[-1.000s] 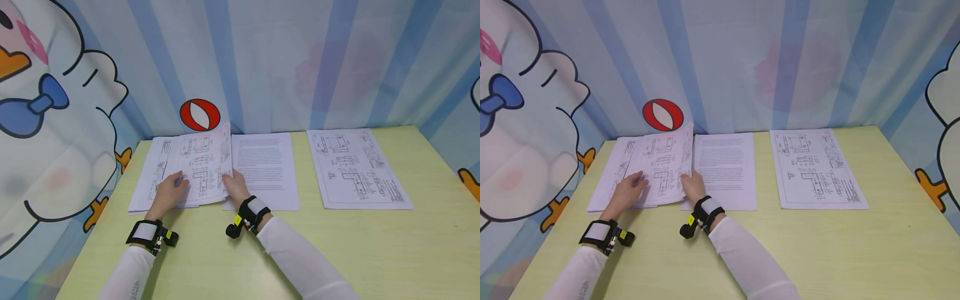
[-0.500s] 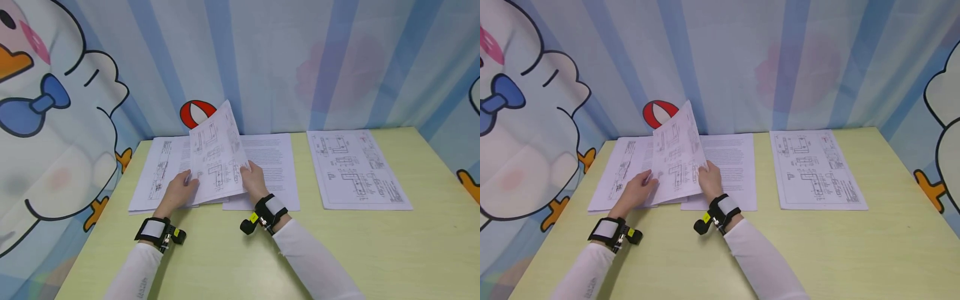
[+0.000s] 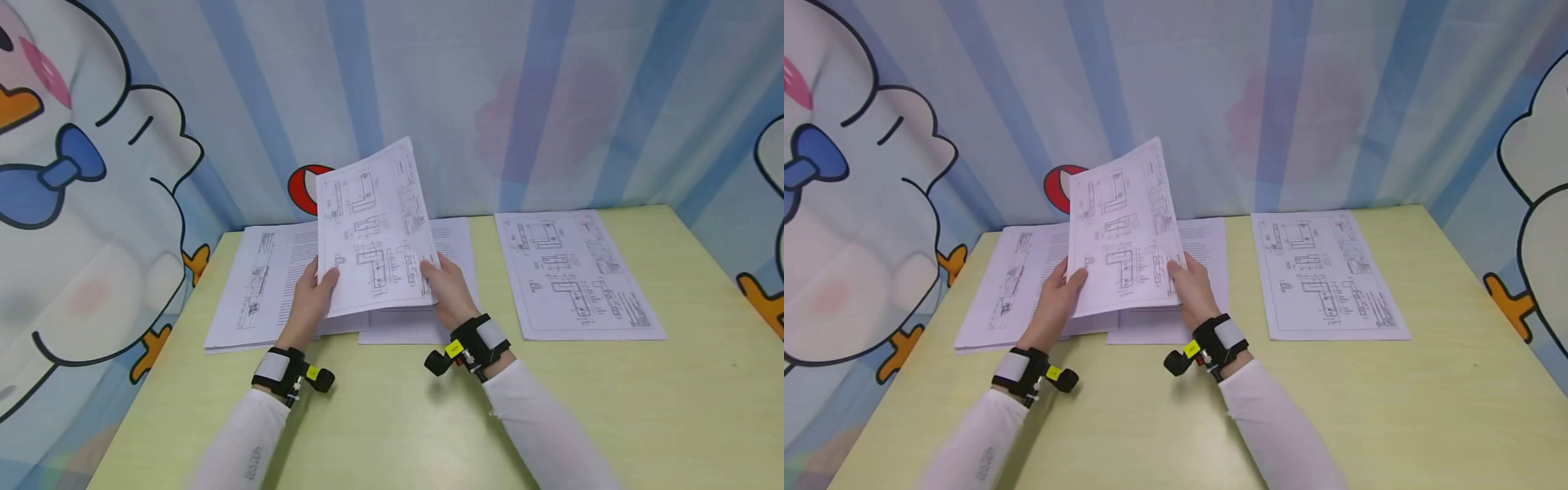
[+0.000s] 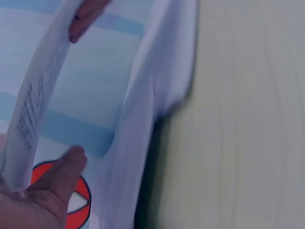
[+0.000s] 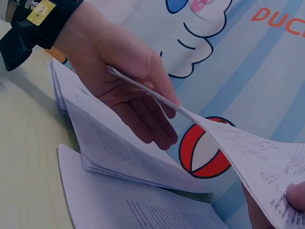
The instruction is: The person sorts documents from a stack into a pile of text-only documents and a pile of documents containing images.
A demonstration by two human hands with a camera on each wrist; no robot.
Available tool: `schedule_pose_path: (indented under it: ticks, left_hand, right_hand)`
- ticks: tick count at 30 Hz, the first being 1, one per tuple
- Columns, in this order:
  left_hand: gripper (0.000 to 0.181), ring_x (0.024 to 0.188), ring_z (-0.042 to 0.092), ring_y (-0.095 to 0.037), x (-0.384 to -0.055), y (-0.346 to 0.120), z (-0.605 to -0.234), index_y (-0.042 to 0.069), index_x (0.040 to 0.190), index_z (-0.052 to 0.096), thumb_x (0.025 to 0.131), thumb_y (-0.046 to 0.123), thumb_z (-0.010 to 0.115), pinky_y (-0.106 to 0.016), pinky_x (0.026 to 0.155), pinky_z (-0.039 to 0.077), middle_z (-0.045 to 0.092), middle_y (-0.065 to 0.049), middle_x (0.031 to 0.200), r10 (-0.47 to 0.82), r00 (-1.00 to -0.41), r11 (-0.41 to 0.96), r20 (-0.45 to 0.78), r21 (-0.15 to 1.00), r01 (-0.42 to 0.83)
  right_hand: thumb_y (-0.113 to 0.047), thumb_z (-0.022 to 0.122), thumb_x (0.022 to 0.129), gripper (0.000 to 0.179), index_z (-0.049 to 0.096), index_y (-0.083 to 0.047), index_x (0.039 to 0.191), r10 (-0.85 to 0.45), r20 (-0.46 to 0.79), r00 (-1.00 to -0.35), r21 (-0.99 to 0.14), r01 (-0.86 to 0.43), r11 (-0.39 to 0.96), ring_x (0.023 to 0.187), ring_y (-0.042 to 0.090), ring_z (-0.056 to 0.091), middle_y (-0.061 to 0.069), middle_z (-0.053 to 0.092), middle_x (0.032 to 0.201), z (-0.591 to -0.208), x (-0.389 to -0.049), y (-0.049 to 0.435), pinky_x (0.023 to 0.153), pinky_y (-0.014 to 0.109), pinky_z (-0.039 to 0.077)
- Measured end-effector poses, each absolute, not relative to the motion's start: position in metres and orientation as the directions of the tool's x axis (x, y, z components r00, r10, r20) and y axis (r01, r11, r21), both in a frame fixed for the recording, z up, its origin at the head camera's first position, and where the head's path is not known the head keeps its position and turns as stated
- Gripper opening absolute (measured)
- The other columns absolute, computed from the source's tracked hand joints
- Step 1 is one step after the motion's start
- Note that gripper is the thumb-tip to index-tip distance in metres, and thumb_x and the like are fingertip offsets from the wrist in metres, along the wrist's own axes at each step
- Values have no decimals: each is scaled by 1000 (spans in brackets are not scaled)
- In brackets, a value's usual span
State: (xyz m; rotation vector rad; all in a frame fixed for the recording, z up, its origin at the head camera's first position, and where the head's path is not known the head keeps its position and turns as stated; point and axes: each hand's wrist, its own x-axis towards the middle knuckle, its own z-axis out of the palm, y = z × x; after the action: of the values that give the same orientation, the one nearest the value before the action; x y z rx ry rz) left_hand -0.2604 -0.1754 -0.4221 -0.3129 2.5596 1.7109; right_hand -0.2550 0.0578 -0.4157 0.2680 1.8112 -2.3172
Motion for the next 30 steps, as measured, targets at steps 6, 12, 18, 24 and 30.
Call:
schedule_pose_path:
  ticks: [6, 12, 18, 24, 30]
  left_hand:
    - [59, 120, 57, -18, -254, -146, -412, 23, 157, 23, 104, 33, 47, -36, 104, 44, 53, 0, 144, -90, -992, 204, -83, 974, -100]
    - [46, 111, 59, -15, -254, -119, -408, 22, 150, 36, 105, 27, 44, -31, 96, 48, 59, 1, 134, 5, -1000, 196, 12, 981, 13]
    - [45, 114, 58, -17, -260, -82, -412, 20, 150, 36, 106, 23, 39, -37, 100, 47, 58, -2, 136, 96, -993, 231, 62, 969, 83]
    - [44, 111, 61, -19, -259, -39, -420, 16, 150, 36, 106, 20, 41, -37, 95, 50, 60, -7, 135, 174, -983, 260, 52, 961, 97]
    - [44, 100, 66, -15, -253, -3, -420, 19, 147, 40, 104, 20, 48, -28, 80, 54, 64, -5, 127, 244, -970, 248, -1, 967, 62]
  right_hand:
    - [-23, 39, 107, 47, 36, -19, 153, -57, -221, -974, -951, 228, -208, 127, 13, 50, 2, 52, 146, -410, -251, 89, 99, 24, 42]
    - [-19, 38, 107, 48, 33, -20, 155, -104, -154, -983, -980, 165, -109, 116, 8, 60, 8, 52, 147, -404, -247, 128, 90, 20, 51]
    - [-18, 47, 104, 51, 36, -12, 153, -56, -143, -988, -985, 137, 103, 90, 1, 70, 16, 58, 137, -398, -246, 173, 78, 22, 58]
    - [-30, 50, 103, 52, 40, -9, 150, 41, -157, -987, -952, 163, 259, 80, 1, 70, 7, 65, 118, -397, -241, 215, 73, 23, 58]
    - [-38, 48, 103, 58, 39, -7, 150, 111, -156, -981, -915, 186, 357, 76, 1, 68, -16, 63, 91, -395, -236, 254, 69, 25, 57]
